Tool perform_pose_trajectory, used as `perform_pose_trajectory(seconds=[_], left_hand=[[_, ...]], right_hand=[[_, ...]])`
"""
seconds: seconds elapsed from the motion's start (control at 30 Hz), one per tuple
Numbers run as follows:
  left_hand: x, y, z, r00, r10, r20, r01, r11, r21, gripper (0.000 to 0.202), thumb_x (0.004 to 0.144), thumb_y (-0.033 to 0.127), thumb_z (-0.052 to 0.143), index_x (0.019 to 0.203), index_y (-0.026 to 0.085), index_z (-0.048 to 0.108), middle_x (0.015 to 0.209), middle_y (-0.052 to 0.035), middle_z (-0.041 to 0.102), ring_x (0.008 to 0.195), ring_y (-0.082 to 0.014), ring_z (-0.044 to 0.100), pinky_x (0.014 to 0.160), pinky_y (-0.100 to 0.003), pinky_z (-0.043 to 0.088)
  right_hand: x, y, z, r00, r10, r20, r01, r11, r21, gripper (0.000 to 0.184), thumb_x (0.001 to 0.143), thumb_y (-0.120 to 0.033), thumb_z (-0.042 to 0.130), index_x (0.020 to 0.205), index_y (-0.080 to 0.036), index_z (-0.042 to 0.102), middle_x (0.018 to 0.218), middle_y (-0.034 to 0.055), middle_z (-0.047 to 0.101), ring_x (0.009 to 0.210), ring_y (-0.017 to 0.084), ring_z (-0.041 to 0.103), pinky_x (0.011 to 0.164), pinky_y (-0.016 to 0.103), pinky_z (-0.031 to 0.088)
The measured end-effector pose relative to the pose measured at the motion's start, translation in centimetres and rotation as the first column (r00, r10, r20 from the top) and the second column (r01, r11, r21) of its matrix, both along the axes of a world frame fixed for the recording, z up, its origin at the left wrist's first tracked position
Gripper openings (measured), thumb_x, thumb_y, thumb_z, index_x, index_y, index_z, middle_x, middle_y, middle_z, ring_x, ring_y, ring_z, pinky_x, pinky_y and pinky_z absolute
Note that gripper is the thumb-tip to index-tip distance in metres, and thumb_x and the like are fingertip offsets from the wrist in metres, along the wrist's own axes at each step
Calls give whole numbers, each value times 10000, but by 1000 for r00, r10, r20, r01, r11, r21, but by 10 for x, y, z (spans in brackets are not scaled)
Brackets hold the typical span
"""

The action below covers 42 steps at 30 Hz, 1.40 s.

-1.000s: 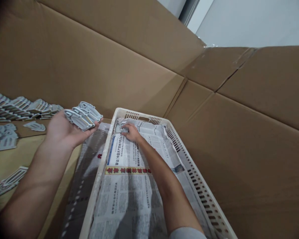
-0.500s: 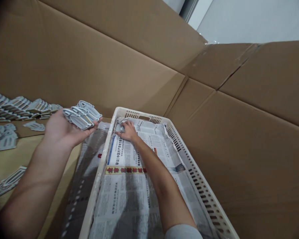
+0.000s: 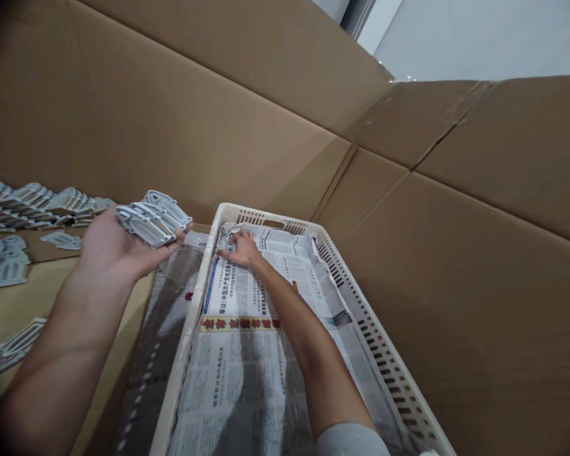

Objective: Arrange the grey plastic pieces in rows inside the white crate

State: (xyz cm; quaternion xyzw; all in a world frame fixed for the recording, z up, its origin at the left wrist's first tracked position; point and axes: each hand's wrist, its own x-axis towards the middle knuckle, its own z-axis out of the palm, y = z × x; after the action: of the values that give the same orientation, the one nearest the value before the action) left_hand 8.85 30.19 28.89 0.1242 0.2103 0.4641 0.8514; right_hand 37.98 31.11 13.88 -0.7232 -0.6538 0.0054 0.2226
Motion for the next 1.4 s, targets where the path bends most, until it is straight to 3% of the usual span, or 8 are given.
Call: perform_pose_trajectory(seconds=[0.23, 0.6, 0.77, 0.97, 1.2, 1.4], left_hand=[[-1, 1, -1, 999, -5, 35, 6, 1000, -13, 339, 993, 249, 420, 1210, 261, 681, 926, -152, 772, 786, -346, 751, 472, -381, 570], [1, 5, -4, 998, -6, 67, 6, 1000, 4, 303, 983, 234, 420, 1115, 271, 691, 855, -138, 759, 673, -328, 729, 462, -398, 565], [3, 1, -4, 999, 10, 30, -10, 1000, -5, 324, 988, 256, 420, 1139, 275, 707, 932, -147, 764, 782, -343, 735, 481, -388, 554], [4, -1, -4, 1000, 11, 19, -10, 1000, -10, 306, 990, 291, 420, 1081, 243, 708, 978, -161, 745, 841, -351, 716, 505, -374, 545], [2, -3, 0, 1000, 5, 0, -5, 1000, 7, 296, 996, 292, 402, 975, 228, 689, 967, -164, 736, 830, -340, 704, 499, -357, 531], [2, -3, 0, 1000, 18, 4, -18, 1000, 12, 295, 1000, 291, 397, 957, 237, 684, 962, -149, 734, 859, -334, 694, 535, -370, 548]], right_hand=[[0, 2, -3, 999, -3, 37, 2, 999, 34, 398, 840, -480, 789, 1058, -171, 663, 1176, 116, 591, 1195, 310, 519, 1097, 454, 417], [3, 3, -14, 998, -15, 59, 11, 997, 72, 365, 897, -453, 765, 1143, -192, 696, 1257, 127, 595, 1233, 317, 534, 1139, 475, 414], [11, 0, -8, 999, 41, -34, -39, 998, 55, 434, 873, -494, 802, 1151, -177, 699, 1264, 130, 613, 1244, 308, 552, 1135, 468, 428], [32, -7, 3, 984, 68, -165, -68, 998, 9, 313, 865, -247, 756, 1160, -145, 730, 1242, 119, 680, 1123, 270, 654, 1009, 423, 522], [37, -11, 6, 979, 110, -173, -118, 992, -34, 381, 790, -166, 802, 1167, -163, 753, 1243, 82, 701, 1007, 218, 679, 913, 358, 553], [33, -8, 6, 984, 100, -149, -106, 994, -34, 352, 809, -197, 815, 1152, -154, 746, 1108, 60, 715, 826, 177, 639, 863, 352, 547]])
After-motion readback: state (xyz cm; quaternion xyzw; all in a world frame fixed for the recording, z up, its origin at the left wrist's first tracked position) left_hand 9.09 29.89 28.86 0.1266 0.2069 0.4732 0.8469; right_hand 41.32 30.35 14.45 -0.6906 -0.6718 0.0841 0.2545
